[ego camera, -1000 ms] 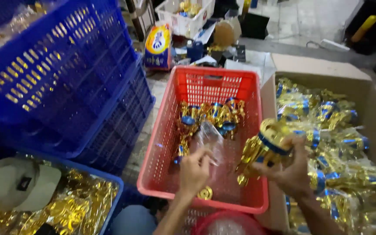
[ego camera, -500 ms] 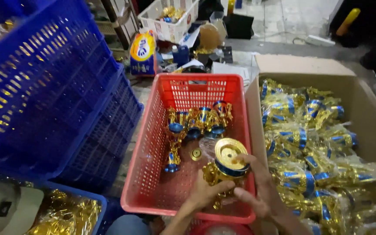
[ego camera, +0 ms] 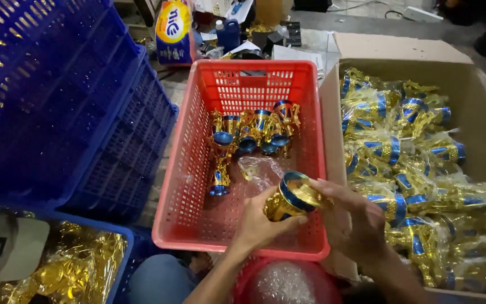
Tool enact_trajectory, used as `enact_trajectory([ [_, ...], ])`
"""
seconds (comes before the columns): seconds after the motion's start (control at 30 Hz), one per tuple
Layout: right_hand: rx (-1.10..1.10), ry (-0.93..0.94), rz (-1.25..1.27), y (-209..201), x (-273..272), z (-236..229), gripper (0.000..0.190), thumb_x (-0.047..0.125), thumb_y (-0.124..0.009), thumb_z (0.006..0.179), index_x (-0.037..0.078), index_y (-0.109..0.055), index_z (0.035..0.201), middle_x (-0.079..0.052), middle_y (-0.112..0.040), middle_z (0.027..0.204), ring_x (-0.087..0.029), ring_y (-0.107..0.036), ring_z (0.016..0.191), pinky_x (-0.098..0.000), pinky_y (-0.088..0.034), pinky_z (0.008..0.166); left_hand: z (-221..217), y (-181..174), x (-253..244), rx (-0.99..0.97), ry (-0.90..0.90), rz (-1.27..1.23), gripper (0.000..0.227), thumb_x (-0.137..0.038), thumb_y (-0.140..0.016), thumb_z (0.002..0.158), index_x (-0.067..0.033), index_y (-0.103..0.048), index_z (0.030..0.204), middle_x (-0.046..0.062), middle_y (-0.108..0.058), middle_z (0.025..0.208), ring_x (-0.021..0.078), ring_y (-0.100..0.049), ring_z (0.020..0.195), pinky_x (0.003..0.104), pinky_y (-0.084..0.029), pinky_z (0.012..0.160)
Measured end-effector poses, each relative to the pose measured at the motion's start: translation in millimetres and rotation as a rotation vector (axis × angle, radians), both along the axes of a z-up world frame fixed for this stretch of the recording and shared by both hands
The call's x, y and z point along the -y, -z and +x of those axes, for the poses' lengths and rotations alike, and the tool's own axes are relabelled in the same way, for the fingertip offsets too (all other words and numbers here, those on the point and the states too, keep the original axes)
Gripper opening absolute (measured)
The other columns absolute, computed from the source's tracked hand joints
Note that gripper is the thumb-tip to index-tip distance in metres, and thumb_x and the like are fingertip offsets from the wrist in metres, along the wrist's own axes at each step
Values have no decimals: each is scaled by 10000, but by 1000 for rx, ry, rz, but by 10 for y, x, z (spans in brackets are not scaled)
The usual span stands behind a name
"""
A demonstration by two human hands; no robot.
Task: The person sits on the floor and wraps small gold and blue trophies in clear plastic bags. They pick up trophies from a red basket, place them into bags, and then transfer the wrapped items into a cardboard box.
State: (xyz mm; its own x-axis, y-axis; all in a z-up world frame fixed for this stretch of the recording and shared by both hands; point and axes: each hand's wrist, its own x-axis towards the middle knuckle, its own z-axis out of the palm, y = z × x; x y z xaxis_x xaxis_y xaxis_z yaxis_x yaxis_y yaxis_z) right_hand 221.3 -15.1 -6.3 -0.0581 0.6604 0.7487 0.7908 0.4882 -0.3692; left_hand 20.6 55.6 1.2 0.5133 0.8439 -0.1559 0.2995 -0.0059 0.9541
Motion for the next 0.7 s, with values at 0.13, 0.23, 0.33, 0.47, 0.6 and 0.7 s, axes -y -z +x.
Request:
enact_trajectory([
  [0.13, -30, -185, -198, -103, 60, -19, 489, 223, -703, 842, 166, -571, 1310, -194, -610, 1446, -327, -711, 1226, -498, -623, 999, -29, 91, -22, -40, -54, 37, 786, -643, -756, 624, -150, -694, 1232, 25, -798, 988, 118, -752, 792, 265, -637, 665],
  [0.23, -102, -170, -236, -83, 11, -67, 381, 205, -819, 819, 139, -590, 1117, -223, -610, 1412, -154, -813, 735, -288, -730, 592, -48, 188, -19, 37, 1, 96, 665, -433, -796, 716, -75, -656, 1260, 111, -784, 1101, 203, -796, 913, 342, -690, 804],
  [0.33, -163, -237, -273, 0, -17, 17, 449, 87, -815, 809, 111, -525, 1151, -297, -601, 1385, -359, -780, 1045, -360, -736, 742, -30, 156, 24, 0, 96, 101, 926, -734, -683, 620, -92, -631, 1286, 100, -779, 1079, 205, -795, 868, 333, -691, 753],
  [0.47, -289, -341, -300, -201, 16, -15, 305, 259, -654, 938, 112, -540, 1180, -272, -596, 1409, -361, -775, 1082, -365, -732, 783, -35, -39, 39, -6, 96, 98, 1009, -783, -642, 592, -86, -630, 1321, 90, -788, 1114, 187, -792, 906, 313, -677, 779],
  [0.6, -441, -426, -369, -192, 35, -15, 212, 159, -654, 943, 69, -598, 1126, -289, -578, 1430, -426, -633, 1318, -501, -605, 1065, -44, -24, 35, -16, 82, 152, 916, -746, -675, 606, -101, -679, 1256, 59, -796, 1058, 166, -775, 876, 295, -644, 760],
  [0.7, -400, -402, -344, -170, 31, -8, 217, 132, -685, 920, 68, -587, 1103, -261, -605, 1401, -395, -655, 1294, -474, -615, 1058, -47, 19, 34, -7, 86, 167, 911, -719, -685, 626, -87, -661, 1281, 71, -794, 1067, 171, -780, 858, 299, -656, 743],
])
